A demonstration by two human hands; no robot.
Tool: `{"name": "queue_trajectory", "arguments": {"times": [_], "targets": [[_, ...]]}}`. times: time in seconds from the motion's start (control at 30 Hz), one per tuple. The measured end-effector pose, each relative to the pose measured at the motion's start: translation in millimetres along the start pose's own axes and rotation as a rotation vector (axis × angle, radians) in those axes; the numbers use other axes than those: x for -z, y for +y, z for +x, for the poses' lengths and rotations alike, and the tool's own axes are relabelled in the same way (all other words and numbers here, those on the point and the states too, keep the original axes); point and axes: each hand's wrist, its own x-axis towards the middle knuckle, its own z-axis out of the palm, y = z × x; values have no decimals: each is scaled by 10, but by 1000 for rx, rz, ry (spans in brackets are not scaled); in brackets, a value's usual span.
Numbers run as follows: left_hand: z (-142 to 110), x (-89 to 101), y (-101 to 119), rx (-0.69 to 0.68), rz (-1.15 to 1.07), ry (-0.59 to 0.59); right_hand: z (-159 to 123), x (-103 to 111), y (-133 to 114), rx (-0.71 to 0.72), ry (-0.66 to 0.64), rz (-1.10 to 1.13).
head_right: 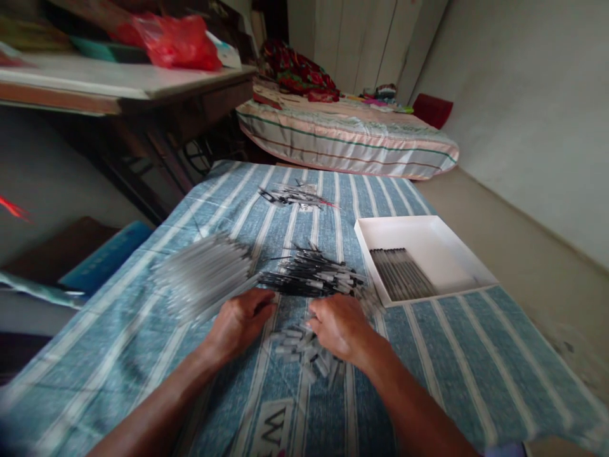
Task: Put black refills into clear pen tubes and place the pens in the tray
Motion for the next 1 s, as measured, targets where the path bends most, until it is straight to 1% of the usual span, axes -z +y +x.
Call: {"name": "queue_trajectory", "arguments": {"times": [0.1,0.27,0.37,0.47,0.6,0.73,0.9,1.0], "targets": [[1,-5,-11,1,130,-6,113,-22,-97,5,1,-94],[-16,98,35,136,411,34,314,-76,-196,-39,-9,-267],[-15,164,26,189,530,41,390,-101,-254,2,-4,-313],[-7,186,-11,196,573,28,422,-110,-291,48,-8,-317],[7,166,-41,208,549,-7,422,-117,-289,64,-15,-332],[23,130,-36,248,575,-40,368,-133,-259,52,51,-328],[35,107,-33,291,592,-15,261,-176,-221,105,206,-166],[36,111,-48,294,619,1,200,-209,-188,132,282,-100]]}}
